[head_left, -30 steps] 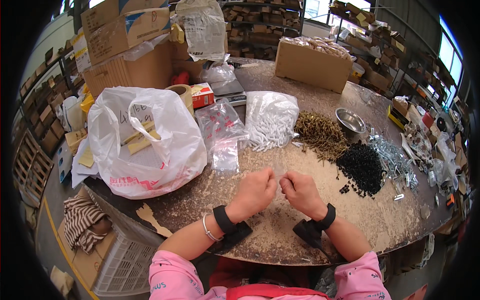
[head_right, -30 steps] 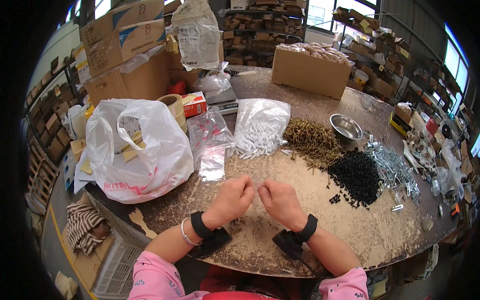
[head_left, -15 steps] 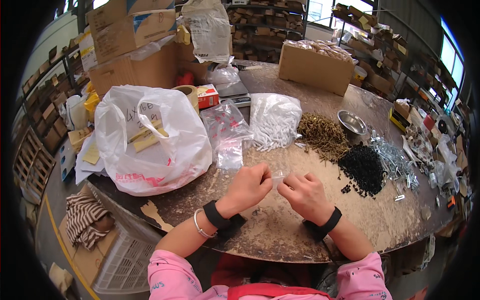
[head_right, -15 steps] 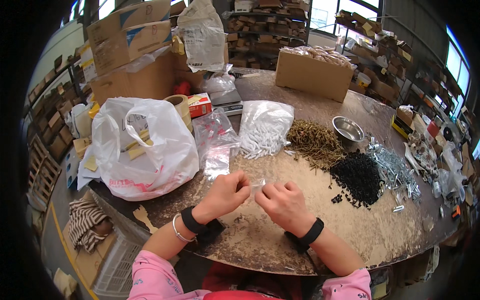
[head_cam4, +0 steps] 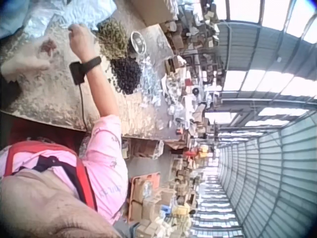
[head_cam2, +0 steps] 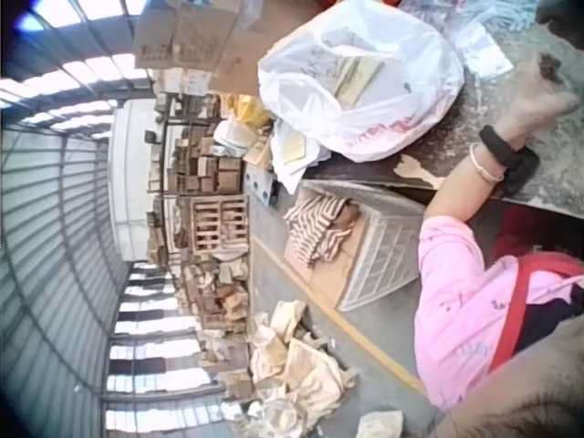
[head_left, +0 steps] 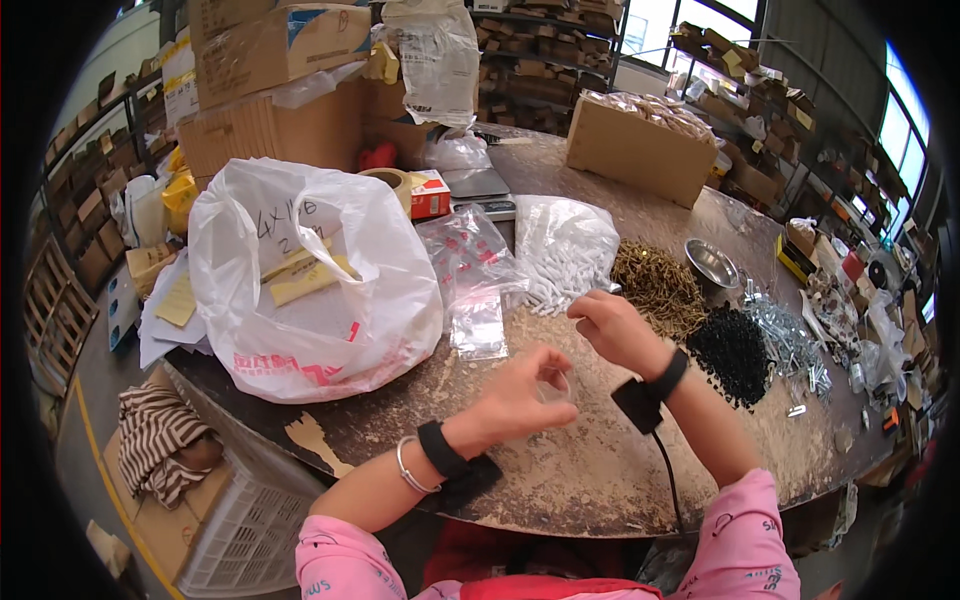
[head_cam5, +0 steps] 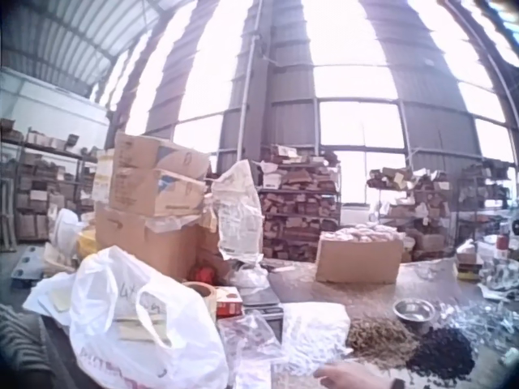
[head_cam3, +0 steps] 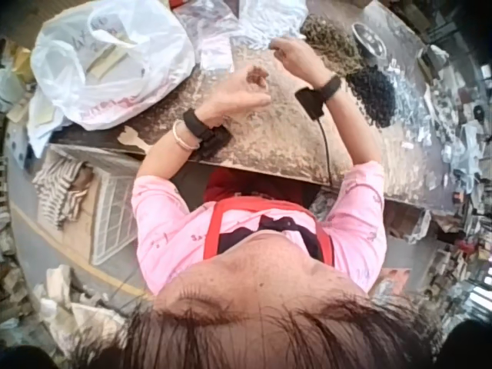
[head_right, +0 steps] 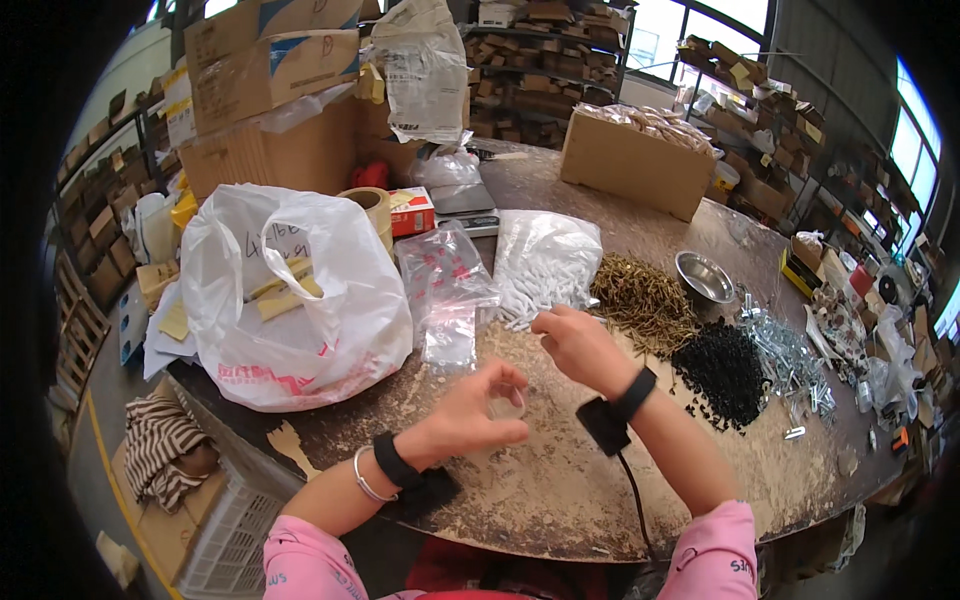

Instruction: Sorting small black and silver hardware components on a workbench and placing them into individual small plastic bags.

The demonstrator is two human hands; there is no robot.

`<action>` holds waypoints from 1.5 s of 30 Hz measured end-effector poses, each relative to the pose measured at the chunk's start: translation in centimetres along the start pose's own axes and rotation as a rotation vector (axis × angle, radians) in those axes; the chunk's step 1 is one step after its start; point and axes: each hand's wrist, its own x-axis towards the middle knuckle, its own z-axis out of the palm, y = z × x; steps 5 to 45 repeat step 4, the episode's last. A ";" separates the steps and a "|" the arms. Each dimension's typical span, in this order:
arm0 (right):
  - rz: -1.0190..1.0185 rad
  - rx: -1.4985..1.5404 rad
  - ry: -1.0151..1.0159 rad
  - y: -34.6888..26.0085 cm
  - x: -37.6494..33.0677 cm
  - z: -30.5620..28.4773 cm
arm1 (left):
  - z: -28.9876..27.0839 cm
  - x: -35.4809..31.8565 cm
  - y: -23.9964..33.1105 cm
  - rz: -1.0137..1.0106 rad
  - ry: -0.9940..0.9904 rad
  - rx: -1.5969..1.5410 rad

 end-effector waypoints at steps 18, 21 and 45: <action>0.001 -0.281 -0.284 3.8 3.4 4.1 | -0.1 -0.2 -0.5 0.076 -0.013 0.015; 0.001 -0.281 -0.284 3.8 3.4 4.1 | -0.1 -0.2 -0.5 0.076 -0.013 0.015; 0.001 -0.281 -0.284 3.8 3.4 4.1 | -0.1 -0.2 -0.5 0.076 -0.013 0.015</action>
